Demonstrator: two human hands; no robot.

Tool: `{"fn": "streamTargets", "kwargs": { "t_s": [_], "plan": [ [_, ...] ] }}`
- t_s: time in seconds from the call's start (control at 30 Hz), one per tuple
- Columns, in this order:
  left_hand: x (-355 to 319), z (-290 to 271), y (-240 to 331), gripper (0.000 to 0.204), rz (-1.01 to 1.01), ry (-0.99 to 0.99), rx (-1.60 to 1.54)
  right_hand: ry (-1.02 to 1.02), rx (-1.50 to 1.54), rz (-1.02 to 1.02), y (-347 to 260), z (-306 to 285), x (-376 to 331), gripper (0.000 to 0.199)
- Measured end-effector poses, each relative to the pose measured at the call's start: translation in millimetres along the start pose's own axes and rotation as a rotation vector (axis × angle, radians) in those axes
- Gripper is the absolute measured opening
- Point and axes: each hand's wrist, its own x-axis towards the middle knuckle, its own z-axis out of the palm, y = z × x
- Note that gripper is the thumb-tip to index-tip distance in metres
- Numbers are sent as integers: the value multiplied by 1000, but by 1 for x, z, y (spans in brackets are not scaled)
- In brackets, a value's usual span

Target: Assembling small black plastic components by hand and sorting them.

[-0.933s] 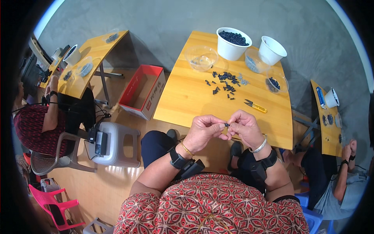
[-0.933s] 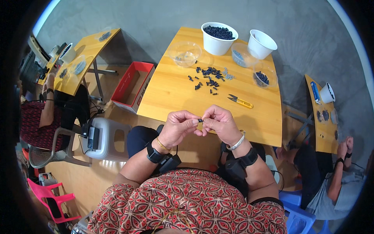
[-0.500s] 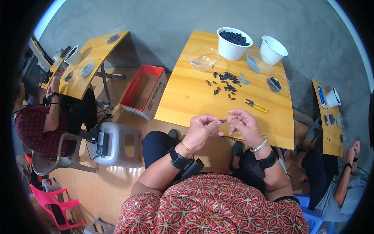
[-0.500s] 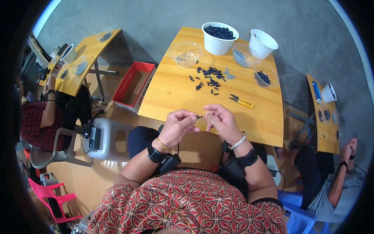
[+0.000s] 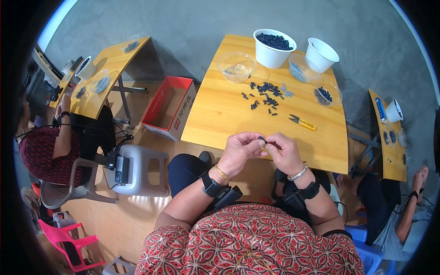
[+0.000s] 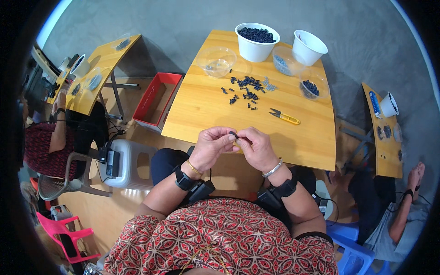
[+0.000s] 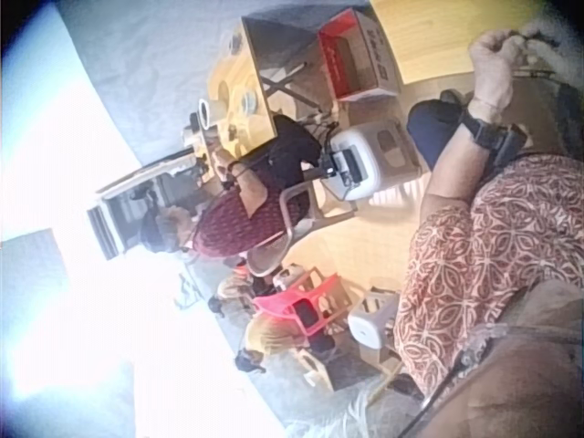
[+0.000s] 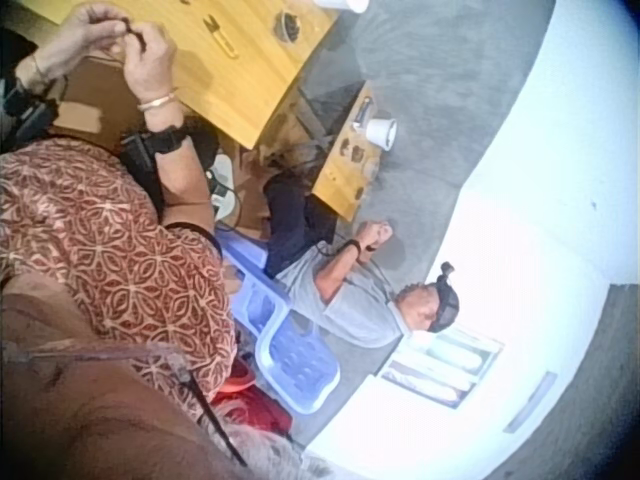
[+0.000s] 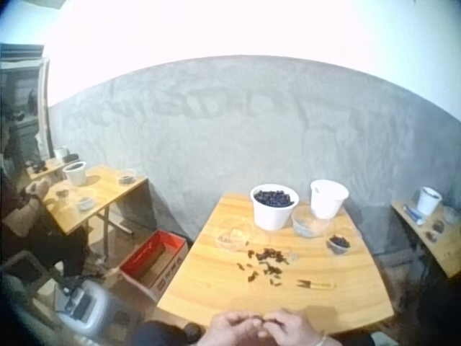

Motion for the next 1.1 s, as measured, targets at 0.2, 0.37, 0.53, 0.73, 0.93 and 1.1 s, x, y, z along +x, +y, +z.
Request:
{"fn": "streamTargets", "kwargs": {
  "t_s": [0.2,0.37,0.53,0.73,0.93,1.1],
  "plan": [
    [21,-7,-25,7,359,54,484,97,-18,-51,23,7,-5,8],
    [42,-12,-33,9,714,42,1226,157,-361,-154,61,5,-6,6],
    [43,-12,-36,8,720,66,1352,128,-408,-154,57,0,-7,6],
    [41,-4,-32,7,728,51,1458,420,-23,72,56,6,21,9],
    [40,-6,-41,8,772,42,1477,468,-319,-1,81,34,42,15],
    [37,0,-36,9,731,75,1446,421,-410,7,89,37,42,12]
  ]
}}
